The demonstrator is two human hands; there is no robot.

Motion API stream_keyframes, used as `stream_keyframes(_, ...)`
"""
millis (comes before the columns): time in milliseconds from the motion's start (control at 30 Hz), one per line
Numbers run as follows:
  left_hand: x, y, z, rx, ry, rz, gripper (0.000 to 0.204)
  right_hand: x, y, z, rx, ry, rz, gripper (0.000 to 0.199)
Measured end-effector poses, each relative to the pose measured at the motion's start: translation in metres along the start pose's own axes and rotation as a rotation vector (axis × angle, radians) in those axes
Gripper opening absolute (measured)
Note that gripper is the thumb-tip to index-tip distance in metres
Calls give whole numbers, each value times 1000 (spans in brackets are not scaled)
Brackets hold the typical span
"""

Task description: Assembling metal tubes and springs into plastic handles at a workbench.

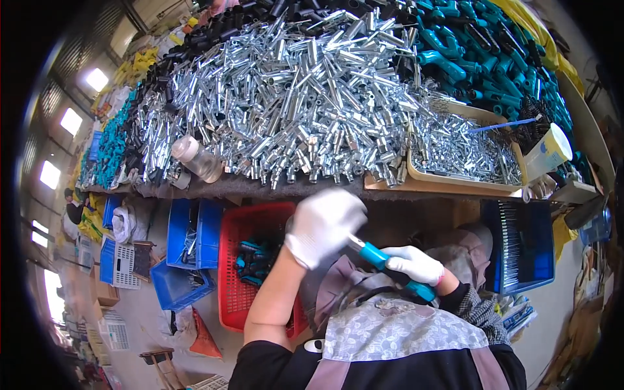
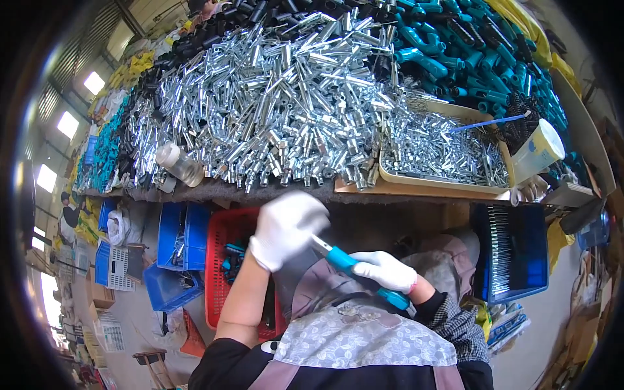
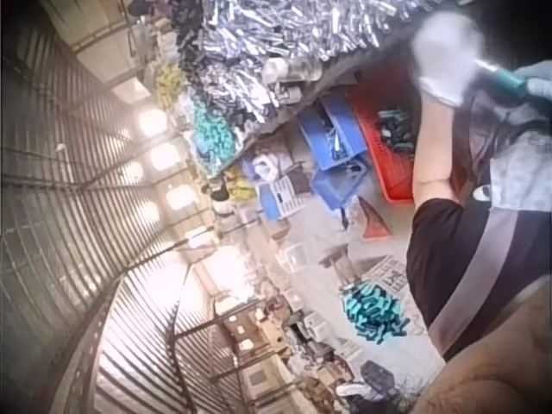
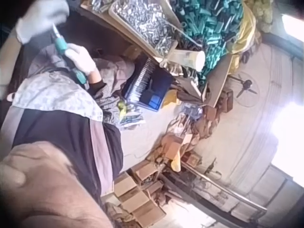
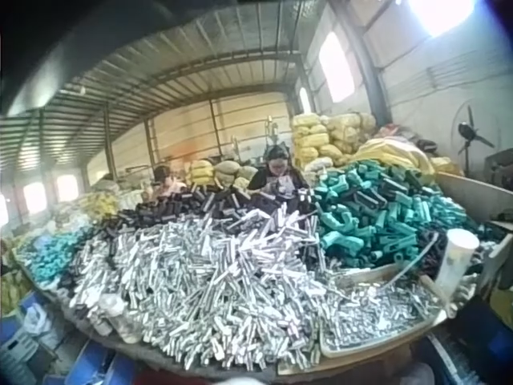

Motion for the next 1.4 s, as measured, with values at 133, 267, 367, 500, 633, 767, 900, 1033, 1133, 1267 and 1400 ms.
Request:
stream_keyframes(133,-41,84,-52,-543,-138,267,15,-13,-16,-2,16,-24,59,45)
stream_keyframes(267,-68,115,-111,-780,-227,359,16,-16,-16,-11,3,-112,49,41)
stream_keyframes(367,-71,122,-137,-856,-232,395,17,-14,-22,-6,-11,-189,-43,41)
stream_keyframes(500,-56,120,-130,-856,-231,329,17,-3,-6,-3,-41,-250,-162,47)
stream_keyframes(633,-48,119,-95,-677,-129,504,24,5,7,-3,-75,-274,-274,49)
stream_keyframes(767,-38,136,-85,-630,-7,639,26,7,18,-8,-112,-295,-351,49)
stream_keyframes(900,-39,140,-89,-588,-184,570,21,4,18,-11,-185,-312,-260,51)
stream_keyframes(1033,-46,133,-108,-621,-499,316,14,3,21,-9,-194,-292,-204,56)
stream_keyframes(1133,-45,122,-126,-715,-680,120,13,3,17,-4,-182,-304,-231,58)
stream_keyframes(1267,-19,66,-103,-822,-637,-442,14,-1,23,1,-314,-450,-318,59)
stream_keyframes(1400,18,15,-84,-919,-279,-586,17,1,37,-4,-372,-569,-533,55)
Point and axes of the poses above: each hand's wrist, its own z-axis towards the middle knuckle, its own x-axis out of the palm, y = z × x, the point moved 7 cm from there along z, towards the middle knuckle, and after that the axes turned 13 degrees about x, right-handed, at the moved point
